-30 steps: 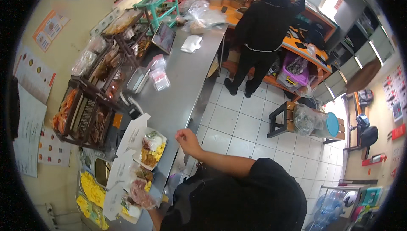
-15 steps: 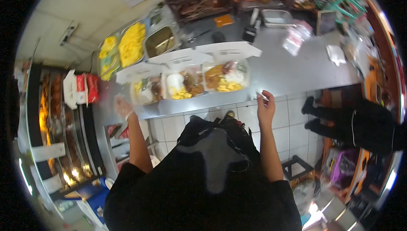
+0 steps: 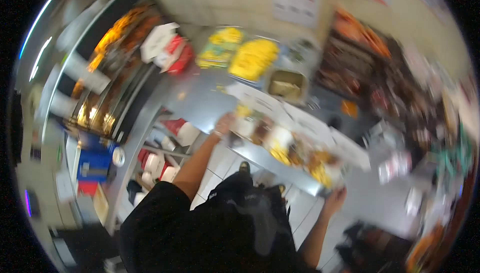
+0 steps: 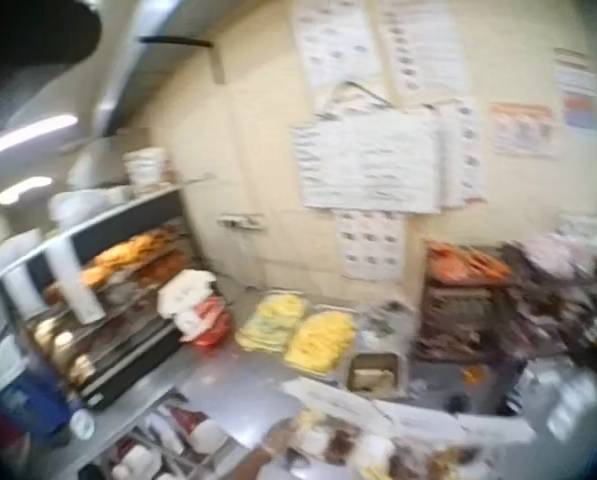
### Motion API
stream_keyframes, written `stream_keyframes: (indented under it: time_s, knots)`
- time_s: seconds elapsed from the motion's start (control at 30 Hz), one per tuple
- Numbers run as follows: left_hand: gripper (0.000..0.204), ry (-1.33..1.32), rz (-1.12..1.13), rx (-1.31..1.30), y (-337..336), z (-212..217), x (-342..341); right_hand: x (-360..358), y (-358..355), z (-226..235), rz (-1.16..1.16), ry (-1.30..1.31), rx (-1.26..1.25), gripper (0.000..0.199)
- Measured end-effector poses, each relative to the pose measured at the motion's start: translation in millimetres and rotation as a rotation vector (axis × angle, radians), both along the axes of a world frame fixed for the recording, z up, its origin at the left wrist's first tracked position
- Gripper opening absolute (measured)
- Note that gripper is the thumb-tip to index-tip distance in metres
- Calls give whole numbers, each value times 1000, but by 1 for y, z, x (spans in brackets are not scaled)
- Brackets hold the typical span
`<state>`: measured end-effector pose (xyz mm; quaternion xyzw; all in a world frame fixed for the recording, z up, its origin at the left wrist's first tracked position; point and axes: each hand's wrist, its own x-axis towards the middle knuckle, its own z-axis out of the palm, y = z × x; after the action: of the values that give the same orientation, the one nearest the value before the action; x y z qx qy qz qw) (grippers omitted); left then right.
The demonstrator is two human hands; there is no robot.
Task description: The person prepares takeout meals by cutting and placing fried chicken into food boxes with rice, scooping scrambled eggs into the boxes, and adding packaged sides and sauces. The person then checks order receipts and prepares additional food boxes with rice and chicken from a display warmer.
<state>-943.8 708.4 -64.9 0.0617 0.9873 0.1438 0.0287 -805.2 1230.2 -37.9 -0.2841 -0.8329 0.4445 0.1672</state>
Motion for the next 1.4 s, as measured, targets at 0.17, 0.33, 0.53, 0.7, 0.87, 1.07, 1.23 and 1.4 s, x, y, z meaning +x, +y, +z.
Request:
stream_keyframes:
  time_s: [0.17, 0.33, 0.53, 0.7, 0.87, 1.07, 1.23, 1.4]
  knots:
    - [55, -64, 441, 1098, 30, -8, 15, 10, -38, -5, -289, 242, 519, 52]
    - [42, -14, 548, 1252, 9, 56, 65, -30, -130, 53, -160, 547, 552, 45]
    - [44, 88, 541, 1524, -144, 17, 130, -85, -312, 92, 368, 765, 350, 16]
    - [41, 310, 756, 1468, -266, 19, 225, -108, -509, 133, 885, 737, 72, 19]
    - [35, 436, 1051, 1601, -322, 15, 303, -109, -716, 218, 1417, 664, -587, 42]
    - [31, 522, 973, 1700, -329, 25, 306, -133, -896, 326, 1554, 489, -972, 56]
    - [36, 429, 853, 1695, -325, 40, 284, -132, -976, 357, 1495, 485, -1056, 58]
    - [40, 397, 808, 1655, -331, 58, 274, -137, -944, 354, 1665, 474, -1100, 48]
